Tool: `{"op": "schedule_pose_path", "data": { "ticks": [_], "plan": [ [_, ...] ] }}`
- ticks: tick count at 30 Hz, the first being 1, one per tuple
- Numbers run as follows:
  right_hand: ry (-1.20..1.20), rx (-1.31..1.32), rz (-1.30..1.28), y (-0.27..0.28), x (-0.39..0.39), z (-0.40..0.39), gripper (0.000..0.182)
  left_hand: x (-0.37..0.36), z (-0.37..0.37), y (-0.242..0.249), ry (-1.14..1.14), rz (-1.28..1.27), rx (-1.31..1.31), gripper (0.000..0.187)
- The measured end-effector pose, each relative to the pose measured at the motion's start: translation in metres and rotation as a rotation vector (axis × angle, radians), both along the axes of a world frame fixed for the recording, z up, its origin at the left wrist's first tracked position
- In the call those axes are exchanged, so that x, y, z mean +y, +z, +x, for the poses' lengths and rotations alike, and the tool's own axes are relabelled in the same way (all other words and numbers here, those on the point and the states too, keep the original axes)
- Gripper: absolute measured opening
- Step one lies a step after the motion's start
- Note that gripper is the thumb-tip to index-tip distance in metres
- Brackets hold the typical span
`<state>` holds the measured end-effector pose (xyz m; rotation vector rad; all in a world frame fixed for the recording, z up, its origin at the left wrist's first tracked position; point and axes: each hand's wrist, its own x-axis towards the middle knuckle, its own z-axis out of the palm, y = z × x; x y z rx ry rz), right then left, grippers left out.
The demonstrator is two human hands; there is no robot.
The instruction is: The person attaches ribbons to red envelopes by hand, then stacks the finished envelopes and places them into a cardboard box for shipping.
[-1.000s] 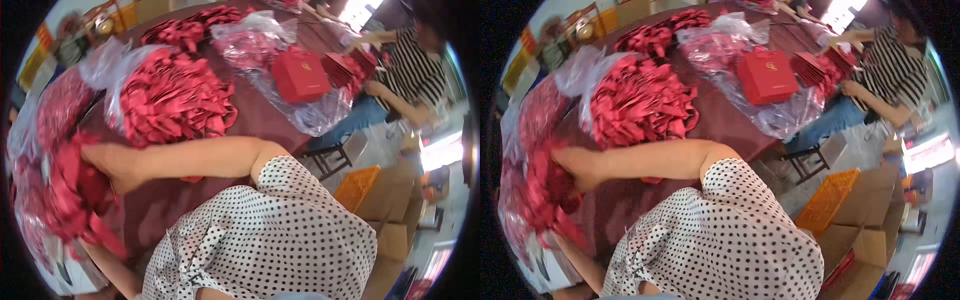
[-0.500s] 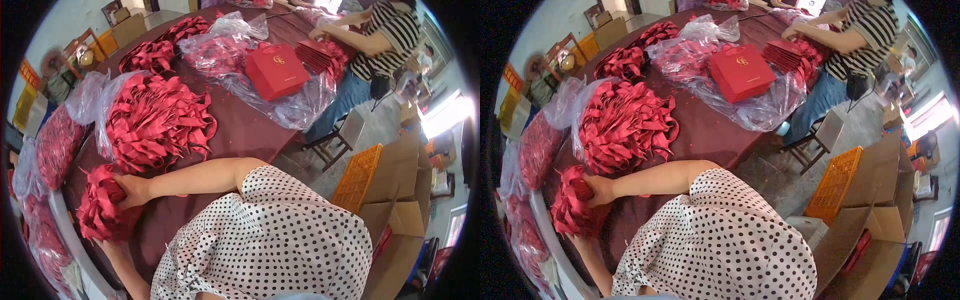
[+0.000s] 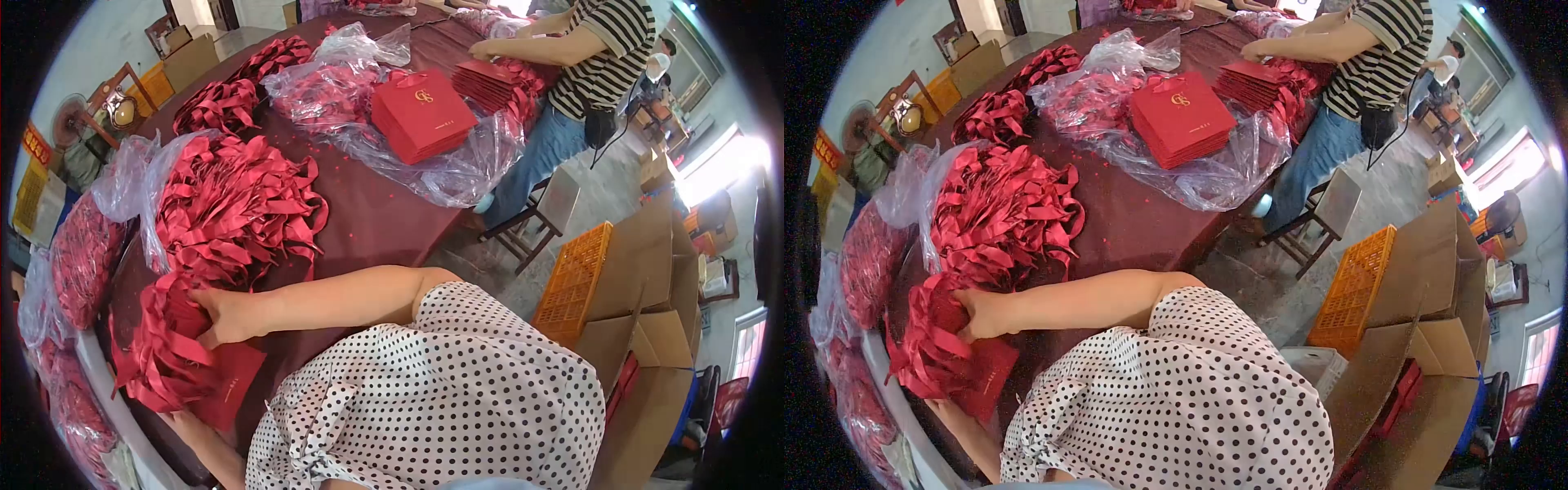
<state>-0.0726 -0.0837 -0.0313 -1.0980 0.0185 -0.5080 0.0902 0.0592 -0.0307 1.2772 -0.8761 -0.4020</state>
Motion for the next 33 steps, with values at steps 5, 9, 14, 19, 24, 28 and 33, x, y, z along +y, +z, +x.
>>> {"op": "schedule_pose_path", "data": {
  "ticks": [5, 9, 14, 19, 24, 28, 33],
  "plan": [
    [-0.136, -0.09, -0.181, 0.009, 0.004, -0.02, 0.057, 0.015, -0.022, -0.012, 0.079, 0.02, 0.192, 0.053],
    [-0.296, 0.169, -0.407, 0.032, -0.002, -0.047, 0.059, 0.0, -0.05, -0.004, 0.096, 0.052, 0.413, 0.054],
    [-0.35, 0.098, -0.247, 0.029, -0.017, -0.066, 0.067, -0.017, -0.061, -0.007, -0.121, 0.09, 0.496, 0.058],
    [-0.432, 0.179, -0.221, 0.044, -0.022, -0.094, 0.057, -0.037, -0.078, -0.006, -0.098, 0.2, 0.373, 0.046],
    [-0.367, 0.073, -0.197, 0.066, -0.041, -0.126, 0.065, -0.069, -0.08, 0.013, -0.089, 0.199, 0.369, 0.042],
    [-0.298, 0.135, -0.179, 0.072, -0.062, -0.152, 0.063, -0.11, -0.105, 0.045, -0.256, 0.084, 0.5, 0.045],
    [-0.557, 0.176, -0.102, 0.09, -0.116, -0.178, 0.033, -0.188, -0.148, 0.092, -0.292, 0.307, 0.401, 0.032]
  ]
}}
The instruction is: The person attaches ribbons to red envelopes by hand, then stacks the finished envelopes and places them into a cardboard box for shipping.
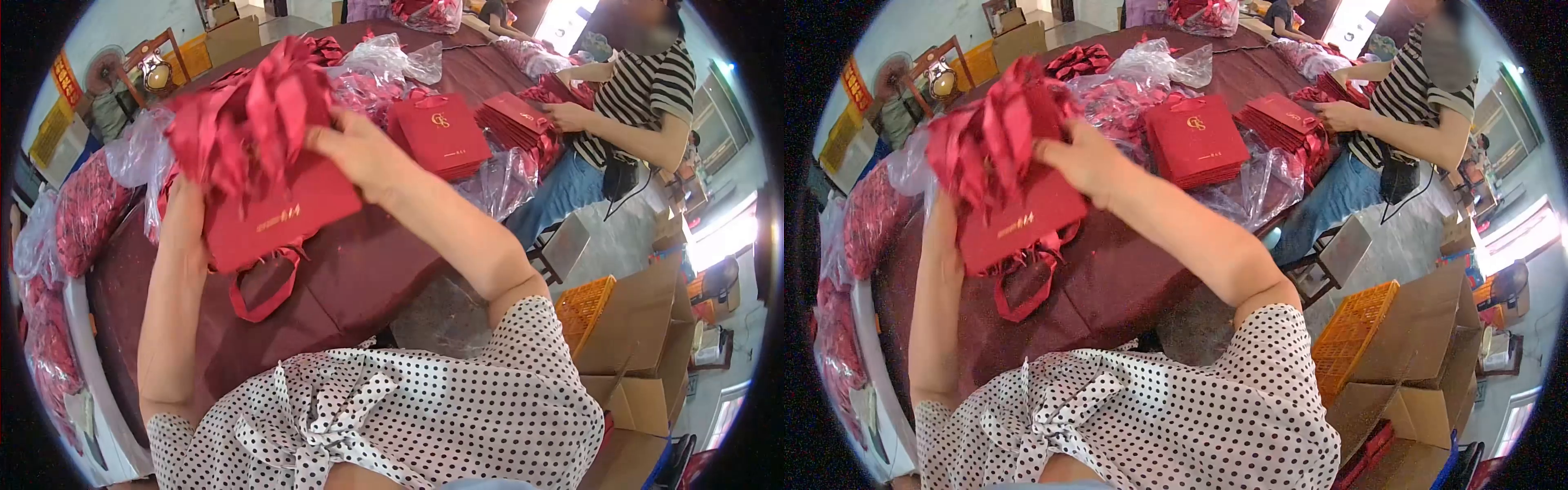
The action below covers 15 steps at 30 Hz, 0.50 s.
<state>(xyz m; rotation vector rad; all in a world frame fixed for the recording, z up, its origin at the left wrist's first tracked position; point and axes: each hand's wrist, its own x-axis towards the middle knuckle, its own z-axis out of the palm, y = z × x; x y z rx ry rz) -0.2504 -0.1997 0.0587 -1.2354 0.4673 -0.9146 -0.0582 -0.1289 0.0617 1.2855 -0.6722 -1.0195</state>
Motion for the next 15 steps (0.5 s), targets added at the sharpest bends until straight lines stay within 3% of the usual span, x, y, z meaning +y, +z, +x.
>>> {"op": "schedule_pose_path", "data": {
  "ticks": [1, 5, 7, 8, 9, 10, 11, 13, 15],
  "plan": [
    [-0.041, -0.016, 0.004, 0.001, -0.015, -0.004, 0.031, -0.014, -0.008, 0.013, -0.094, 0.062, -0.063, 0.03],
    [-0.125, -0.002, -0.018, 0.016, -0.062, -0.029, 0.029, -0.058, -0.021, 0.023, -0.249, -0.039, 0.196, 0.022],
    [-0.212, 0.031, -0.045, 0.023, -0.091, -0.045, 0.027, -0.067, -0.034, 0.033, -0.408, -0.271, 0.326, 0.025],
    [-0.319, 0.087, -0.067, 0.029, -0.107, -0.057, 0.025, -0.092, -0.003, 0.009, -0.53, -0.245, 0.309, 0.036],
    [-0.412, 0.103, -0.07, 0.017, -0.149, -0.072, 0.026, -0.089, 0.001, 0.008, -0.517, -0.277, 0.196, 0.037],
    [-0.561, 0.205, 0.033, 0.05, -0.12, -0.081, 0.024, -0.076, 0.004, 0.007, -0.5, -0.31, 0.082, 0.038],
    [-0.433, -0.016, 0.047, 0.03, -0.184, -0.104, 0.022, -0.062, 0.009, 0.006, -0.447, -0.326, -0.097, 0.035],
    [-0.6, -0.031, 0.053, 0.028, -0.24, -0.14, 0.023, -0.038, 0.026, -0.002, -0.364, -0.31, -0.442, 0.028],
    [-0.764, -0.003, 0.096, 0.018, -0.292, -0.172, 0.03, -0.012, 0.039, -0.001, -0.292, -0.225, -0.513, 0.026]
  ]
}}
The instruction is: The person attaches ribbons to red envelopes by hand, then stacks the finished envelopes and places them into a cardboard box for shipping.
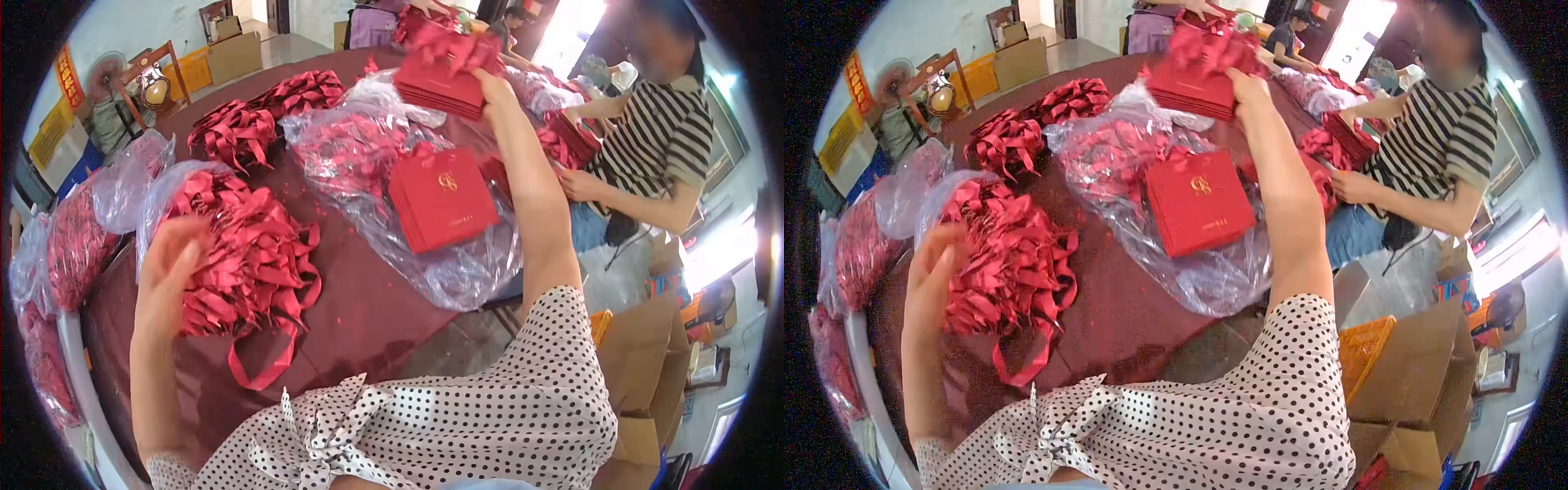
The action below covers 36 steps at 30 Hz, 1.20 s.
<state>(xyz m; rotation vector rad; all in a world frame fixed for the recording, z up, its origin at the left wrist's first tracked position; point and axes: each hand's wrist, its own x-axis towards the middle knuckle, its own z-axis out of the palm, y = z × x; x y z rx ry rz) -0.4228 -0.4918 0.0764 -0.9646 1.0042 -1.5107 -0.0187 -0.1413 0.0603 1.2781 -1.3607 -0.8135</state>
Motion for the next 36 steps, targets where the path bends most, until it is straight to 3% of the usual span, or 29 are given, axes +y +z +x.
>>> {"op": "schedule_pose_path", "data": {
  "ticks": [3, 5, 7, 10, 13, 18, 20, 23, 27, 30, 36],
  "plan": [
    [-0.308, 0.217, -0.029, -0.044, -0.082, -0.044, 0.041, 0.029, 0.027, -0.02, 0.092, 0.076, 0.009, 0.025],
    [-0.475, 0.476, 0.13, -0.072, -0.116, -0.062, 0.028, 0.046, 0.036, -0.037, 0.153, 0.054, -0.014, 0.025],
    [-0.321, 0.291, 0.167, -0.095, -0.128, -0.07, 0.029, 0.056, 0.035, -0.043, 0.226, 0.04, -0.049, 0.023],
    [-0.159, 0.281, 0.251, -0.108, -0.114, -0.076, 0.028, 0.062, 0.032, -0.047, 0.24, 0.078, -0.009, 0.018],
    [-0.163, 0.294, 0.477, -0.104, -0.094, -0.08, 0.027, 0.062, 0.035, -0.058, 0.345, -0.013, -0.115, 0.018],
    [-0.084, 0.635, 0.587, -0.115, -0.117, -0.109, 0.037, 0.06, 0.029, -0.064, 0.404, 0.003, -0.134, 0.022],
    [-0.089, 0.685, 0.605, -0.117, -0.123, -0.114, 0.029, 0.06, 0.025, -0.064, 0.466, 0.014, -0.122, 0.02],
    [-0.05, 0.754, 0.65, -0.151, -0.175, -0.152, 0.037, 0.063, 0.029, -0.066, 0.426, 0.028, -0.14, 0.021],
    [-0.05, 1.075, 0.64, -0.174, -0.205, -0.181, 0.037, 0.065, 0.033, -0.066, 0.401, 0.035, -0.141, 0.021],
    [-0.074, 1.246, 0.746, -0.158, -0.175, -0.157, 0.035, 0.065, 0.03, -0.065, 0.437, 0.041, -0.082, 0.022],
    [-0.117, 1.576, 0.523, -0.133, -0.141, -0.121, 0.04, 0.069, 0.047, -0.072, 0.35, 0.092, -0.179, 0.027]
  ]
}}
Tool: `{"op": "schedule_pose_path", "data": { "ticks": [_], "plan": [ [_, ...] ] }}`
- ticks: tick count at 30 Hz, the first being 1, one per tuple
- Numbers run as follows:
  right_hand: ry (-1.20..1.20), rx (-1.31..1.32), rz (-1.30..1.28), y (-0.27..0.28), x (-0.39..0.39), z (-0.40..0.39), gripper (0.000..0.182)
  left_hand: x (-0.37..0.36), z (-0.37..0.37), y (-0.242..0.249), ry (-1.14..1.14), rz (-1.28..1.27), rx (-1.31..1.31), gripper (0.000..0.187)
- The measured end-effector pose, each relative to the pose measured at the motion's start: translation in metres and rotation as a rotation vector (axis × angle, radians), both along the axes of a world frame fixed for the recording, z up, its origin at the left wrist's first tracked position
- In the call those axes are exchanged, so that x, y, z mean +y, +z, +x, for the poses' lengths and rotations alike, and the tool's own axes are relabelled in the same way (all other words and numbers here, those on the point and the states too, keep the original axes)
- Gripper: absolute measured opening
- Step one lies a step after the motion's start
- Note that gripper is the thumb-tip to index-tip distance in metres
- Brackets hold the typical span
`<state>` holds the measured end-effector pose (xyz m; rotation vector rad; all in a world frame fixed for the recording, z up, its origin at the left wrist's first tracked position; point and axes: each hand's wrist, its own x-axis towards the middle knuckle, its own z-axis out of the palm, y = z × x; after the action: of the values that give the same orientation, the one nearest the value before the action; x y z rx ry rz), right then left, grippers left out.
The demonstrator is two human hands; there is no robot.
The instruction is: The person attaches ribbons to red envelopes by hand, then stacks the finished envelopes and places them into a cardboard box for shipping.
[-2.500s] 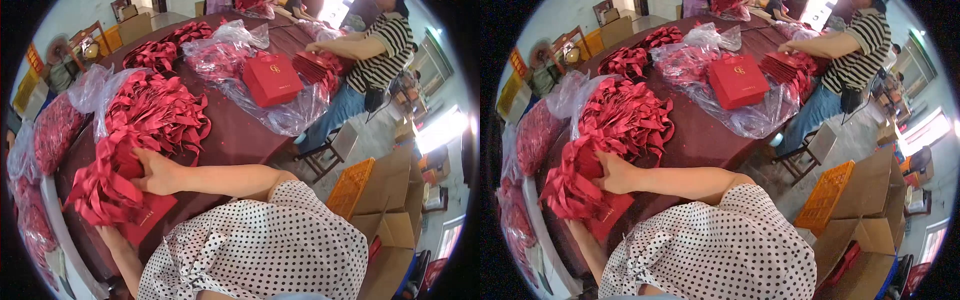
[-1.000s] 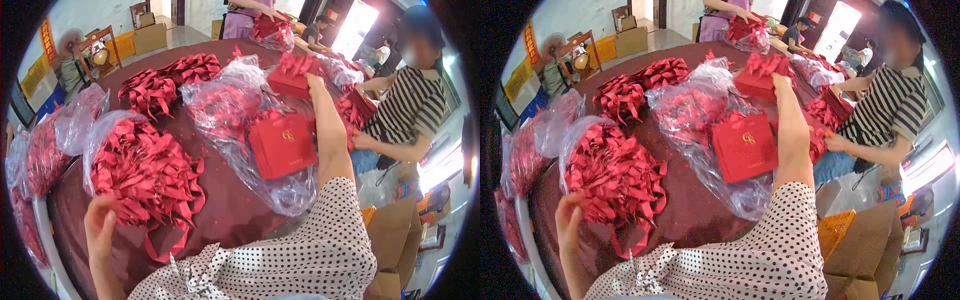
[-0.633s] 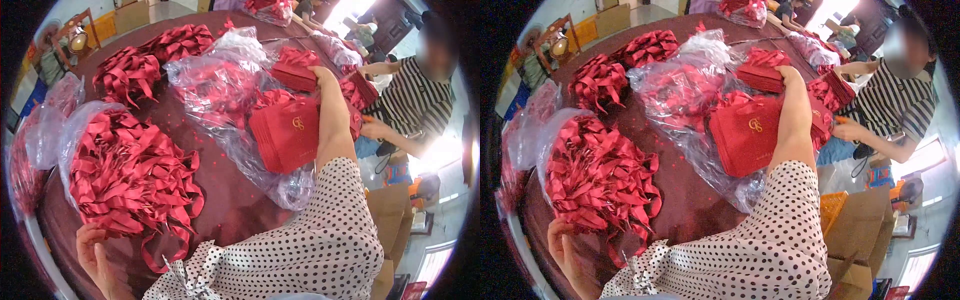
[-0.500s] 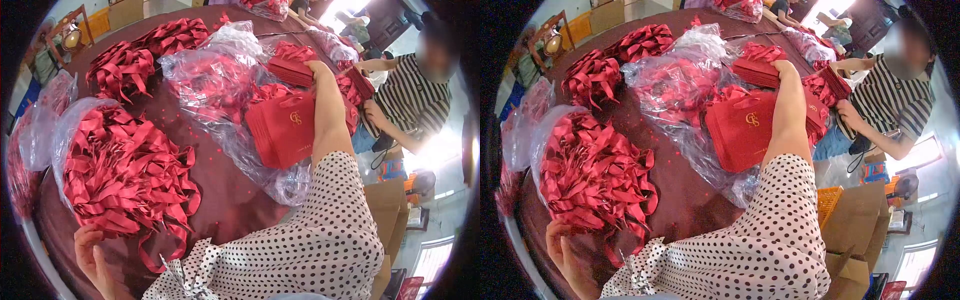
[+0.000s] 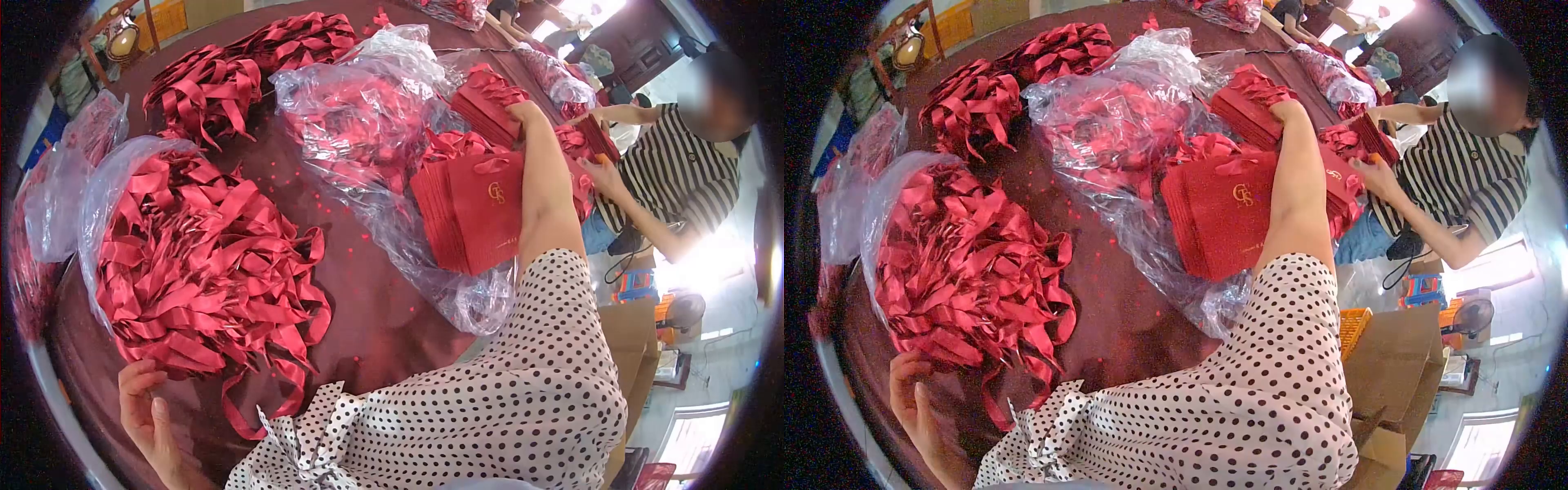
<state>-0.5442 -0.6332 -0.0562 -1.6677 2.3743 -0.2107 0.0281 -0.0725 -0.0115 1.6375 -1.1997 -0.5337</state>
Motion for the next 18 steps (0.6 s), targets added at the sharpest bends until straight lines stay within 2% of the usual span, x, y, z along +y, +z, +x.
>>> {"op": "schedule_pose_path", "data": {
  "ticks": [4, 6, 9, 10, 11, 13, 14, 17, 18],
  "plan": [
    [0.049, 0.289, 0.148, 0.034, 0.014, 0.029, 0.048, 0.001, 0.0, -0.002, -0.004, -0.008, 0.051, 0.027],
    [-0.009, 0.457, 0.137, 0.047, 0.027, 0.041, 0.054, 0.002, 0.002, -0.004, 0.005, -0.037, 0.092, 0.027],
    [-0.159, 0.27, -0.047, 0.058, 0.031, 0.047, 0.061, 0.006, 0.005, -0.005, -0.017, -0.008, 0.065, 0.03],
    [-0.038, 0.266, 0.03, 0.072, 0.036, 0.051, 0.069, 0.007, 0.006, -0.004, -0.023, 0.0, 0.055, 0.031],
    [-0.036, 0.269, 0.034, 0.07, 0.034, 0.052, 0.069, 0.007, 0.007, -0.003, -0.029, 0.009, 0.046, 0.031],
    [-0.112, 0.389, -0.203, 0.066, 0.033, 0.06, 0.062, 0.006, 0.001, 0.002, -0.025, 0.005, 0.034, 0.032],
    [-0.078, 0.228, -0.053, 0.076, 0.033, 0.058, 0.083, 0.005, -0.001, 0.004, -0.022, -0.004, 0.019, 0.032],
    [-0.128, 0.189, -0.117, 0.074, 0.032, 0.065, 0.089, 0.009, 0.006, 0.006, -0.036, 0.02, -0.034, 0.034],
    [-0.075, 0.244, -0.109, 0.079, 0.038, 0.07, 0.093, 0.01, 0.006, 0.007, -0.03, 0.021, -0.035, 0.034]
  ]
}}
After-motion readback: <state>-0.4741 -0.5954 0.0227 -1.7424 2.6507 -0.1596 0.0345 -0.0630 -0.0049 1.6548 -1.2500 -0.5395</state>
